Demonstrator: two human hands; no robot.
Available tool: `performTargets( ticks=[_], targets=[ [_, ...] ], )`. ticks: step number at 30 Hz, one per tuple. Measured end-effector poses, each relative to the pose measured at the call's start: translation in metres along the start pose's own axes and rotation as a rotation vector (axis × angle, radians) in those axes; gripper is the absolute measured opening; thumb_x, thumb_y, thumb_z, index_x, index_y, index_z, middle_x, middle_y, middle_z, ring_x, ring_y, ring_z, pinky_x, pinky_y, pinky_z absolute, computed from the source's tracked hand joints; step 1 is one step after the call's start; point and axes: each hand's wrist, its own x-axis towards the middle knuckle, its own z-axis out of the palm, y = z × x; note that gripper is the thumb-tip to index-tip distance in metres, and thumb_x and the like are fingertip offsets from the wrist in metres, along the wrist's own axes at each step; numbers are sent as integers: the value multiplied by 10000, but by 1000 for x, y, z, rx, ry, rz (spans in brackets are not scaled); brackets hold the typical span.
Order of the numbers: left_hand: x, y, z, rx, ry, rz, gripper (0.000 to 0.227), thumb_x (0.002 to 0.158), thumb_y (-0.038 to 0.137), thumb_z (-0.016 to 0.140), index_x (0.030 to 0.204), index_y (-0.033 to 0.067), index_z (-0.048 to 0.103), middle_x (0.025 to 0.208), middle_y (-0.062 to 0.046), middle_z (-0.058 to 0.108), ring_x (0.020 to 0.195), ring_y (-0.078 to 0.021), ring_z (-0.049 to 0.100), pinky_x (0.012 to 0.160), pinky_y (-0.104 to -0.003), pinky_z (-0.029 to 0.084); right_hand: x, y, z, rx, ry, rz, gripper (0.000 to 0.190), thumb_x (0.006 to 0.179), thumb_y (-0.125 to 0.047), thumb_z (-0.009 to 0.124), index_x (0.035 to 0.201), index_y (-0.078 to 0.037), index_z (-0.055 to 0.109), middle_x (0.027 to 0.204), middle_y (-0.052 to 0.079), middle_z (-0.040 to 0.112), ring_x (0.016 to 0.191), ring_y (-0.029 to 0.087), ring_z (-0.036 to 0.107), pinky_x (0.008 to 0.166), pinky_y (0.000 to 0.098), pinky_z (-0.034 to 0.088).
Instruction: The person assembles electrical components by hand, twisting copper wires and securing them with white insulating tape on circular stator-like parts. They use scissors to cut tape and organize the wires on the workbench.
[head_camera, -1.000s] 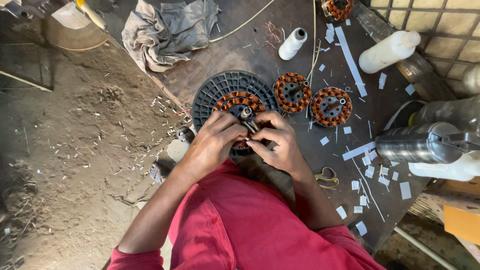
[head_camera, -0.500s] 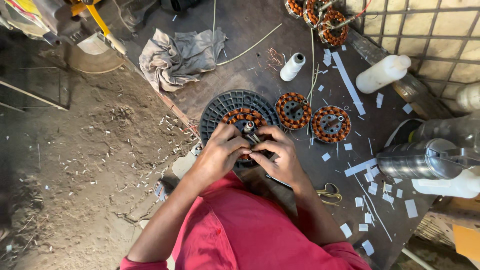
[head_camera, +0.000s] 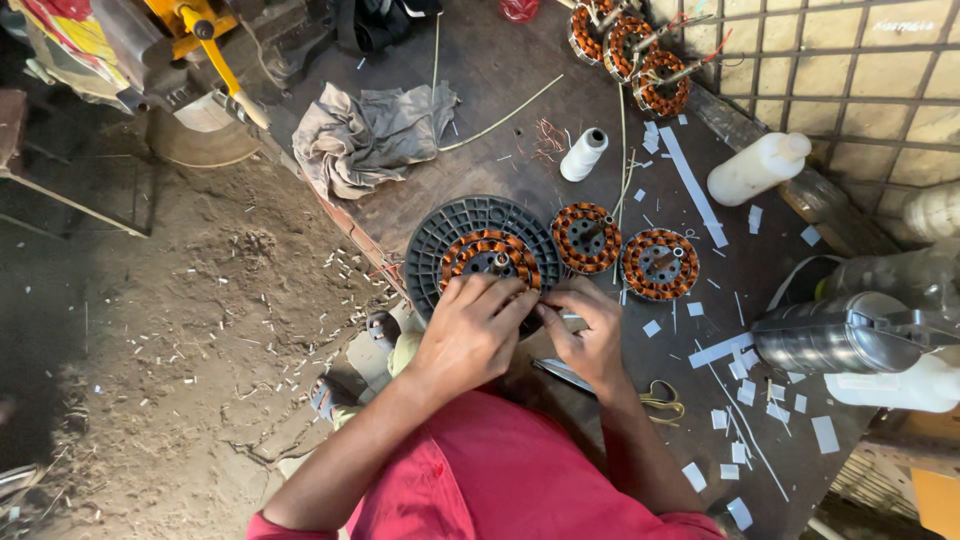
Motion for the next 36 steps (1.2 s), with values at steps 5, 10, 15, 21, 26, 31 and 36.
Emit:
performTargets(
  ticks=[5,10,15,21,26,31,36],
  targets=[
    [7,7,13,150,-79,-37,300,817,186,716,1090,62,718,983,-65,627,969,-257,583,884,-390,446,-4,8,4,56,58,18,142,782,99,759,903,56,698,896,135,729,810,231,731,726,319,560],
    [6,4,24,146,-7,-52,246,819,178,715,1048,90,711,944,-42,618,942,-239,574,839,-391,435,-6,20,3,107,53,-63,154,774,95,771,896,48,690,893,133,732,802,224,731,725,309,567],
    [4,-5,27,94,44,-68,193,833,138,744,1016,96,702,875,-38,599,862,-238,567,777,-398,415,0,32,7,227,28,-40,174,777,78,796,923,50,705,915,139,738,795,217,715,713,299,561],
    [-4,-14,27,24,106,-53,264,839,84,740,1089,46,663,925,-71,605,861,-260,573,792,-405,424,5,34,14,183,-63,-20,135,816,49,767,944,36,729,936,127,743,839,215,726,752,308,565],
    [-6,-23,24,55,120,-64,269,825,55,730,1084,39,660,910,-91,590,859,-285,574,797,-425,437,15,25,17,183,-71,-58,152,809,23,787,945,37,723,936,132,737,831,221,723,736,311,561],
    [-5,-30,17,-5,133,-78,259,829,12,730,1077,34,659,887,-86,583,837,-284,575,783,-417,447,23,14,18,146,-156,-73,162,788,5,817,934,11,748,925,118,737,775,208,720,652,304,555],
    [-5,-31,16,-53,126,-112,219,850,22,748,1049,38,657,870,-88,579,816,-285,571,770,-414,440,29,16,15,106,-232,-160,209,753,5,833,948,10,757,943,122,729,782,231,716,663,323,555]
  ],
)
